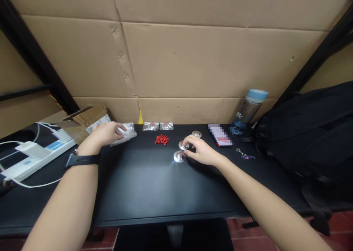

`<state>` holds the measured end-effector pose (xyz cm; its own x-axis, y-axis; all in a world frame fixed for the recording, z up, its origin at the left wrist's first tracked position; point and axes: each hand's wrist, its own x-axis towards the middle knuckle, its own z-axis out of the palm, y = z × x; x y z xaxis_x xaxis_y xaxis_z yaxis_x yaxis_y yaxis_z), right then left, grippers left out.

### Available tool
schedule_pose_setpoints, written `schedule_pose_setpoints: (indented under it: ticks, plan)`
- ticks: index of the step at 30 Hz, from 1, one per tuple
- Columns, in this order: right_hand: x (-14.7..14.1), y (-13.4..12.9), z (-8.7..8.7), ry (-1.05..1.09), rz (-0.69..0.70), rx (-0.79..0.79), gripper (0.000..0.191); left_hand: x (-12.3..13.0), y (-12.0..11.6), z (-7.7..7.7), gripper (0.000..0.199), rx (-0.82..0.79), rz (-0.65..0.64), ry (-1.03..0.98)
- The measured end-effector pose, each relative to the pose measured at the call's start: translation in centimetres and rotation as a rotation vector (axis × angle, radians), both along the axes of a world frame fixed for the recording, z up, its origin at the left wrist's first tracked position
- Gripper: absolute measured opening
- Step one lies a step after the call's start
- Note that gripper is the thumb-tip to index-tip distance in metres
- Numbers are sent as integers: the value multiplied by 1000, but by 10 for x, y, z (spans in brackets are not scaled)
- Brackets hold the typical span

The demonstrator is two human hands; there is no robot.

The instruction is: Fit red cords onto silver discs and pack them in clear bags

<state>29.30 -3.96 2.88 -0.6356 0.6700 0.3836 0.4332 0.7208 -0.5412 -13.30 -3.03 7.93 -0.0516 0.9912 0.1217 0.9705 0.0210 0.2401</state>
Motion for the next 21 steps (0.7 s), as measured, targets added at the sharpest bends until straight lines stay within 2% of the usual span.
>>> schedule_pose_setpoints:
  ticks: [3, 7, 11, 17, 21]
  plan:
    - [0, 1, 0, -5, 7, 15, 18, 2, -9, 10, 25, 59, 97, 88]
    - [0, 1, 0, -7, 6, 18, 19, 11, -18, 20, 24, 229, 156, 157]
    - [0, 1, 0, 1, 10, 2, 18, 20, -20, 20, 17, 355, 122, 192]
    - [2, 2, 2, -5, 8, 14, 17, 22, -26, 23, 37, 506, 207, 166]
    - [1, 2, 2, -51, -12, 58, 21, 47, -27, 22, 36, 686, 116, 87]
